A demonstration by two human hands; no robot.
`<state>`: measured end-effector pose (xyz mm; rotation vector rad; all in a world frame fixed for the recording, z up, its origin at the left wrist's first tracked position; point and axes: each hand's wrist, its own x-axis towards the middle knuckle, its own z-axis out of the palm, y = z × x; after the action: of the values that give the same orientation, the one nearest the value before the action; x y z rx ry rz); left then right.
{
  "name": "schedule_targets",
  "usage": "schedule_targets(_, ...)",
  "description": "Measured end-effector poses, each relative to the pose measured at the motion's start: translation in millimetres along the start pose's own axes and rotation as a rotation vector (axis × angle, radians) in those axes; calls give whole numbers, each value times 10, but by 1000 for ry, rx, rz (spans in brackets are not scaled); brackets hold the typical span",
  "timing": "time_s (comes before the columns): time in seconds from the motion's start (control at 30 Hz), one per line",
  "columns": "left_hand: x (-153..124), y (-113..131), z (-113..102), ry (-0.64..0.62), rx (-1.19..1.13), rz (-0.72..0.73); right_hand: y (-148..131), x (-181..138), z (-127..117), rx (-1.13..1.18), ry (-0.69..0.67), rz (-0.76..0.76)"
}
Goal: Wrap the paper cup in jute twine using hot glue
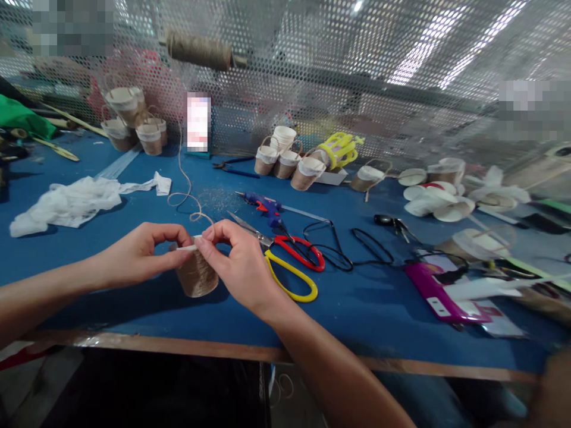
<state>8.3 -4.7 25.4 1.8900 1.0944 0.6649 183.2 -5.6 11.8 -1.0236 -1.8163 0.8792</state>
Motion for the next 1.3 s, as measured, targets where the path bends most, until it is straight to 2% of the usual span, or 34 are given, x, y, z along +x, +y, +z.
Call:
schedule_targets(0.2, -24, -17, -2, -8, -67, 14, -27, 12, -28, 0, -42, -15)
schedule_targets(0.33, -60, -91, -30, 14, -129, 38, -16, 96, -162, -56, 50, 22)
schedule_targets(0.43, -75, -144, -51, 25, -131, 46, 15, 225, -368, -284, 156, 78)
schedule_targets(0.5, -84, -165, -57, 25, -133, 50, 48, 337, -538, -570, 175, 173)
schedule_targets(0.57, -97, -173, -56, 19, -133, 61, 106, 457, -698, -876, 144, 341)
schedule_targets(0.63, -109, -176, -54, 13, -111, 74, 196, 571, -816, -972, 98, 437)
schedule_targets(0.7, -114, -178, -55, 1, -82, 85, 310, 669, -870, -1002, -7, 527)
schedule_targets(0.83, -104, -190, -70, -32, -63, 101, 510, 812, -838, -985, -147, 687)
schedule_targets(1.0, -103, -192, -113, -50, -36, 116, 585, 842, -795, -862, -102, 773)
schedule_targets(1.13, -98, -193, -147, -69, -28, 115, 487, 691, -804, -671, 25, 720)
schedule_targets(1.3, -65, -237, -159, -82, -144, 104, 149, 433, -786, -360, 119, 565)
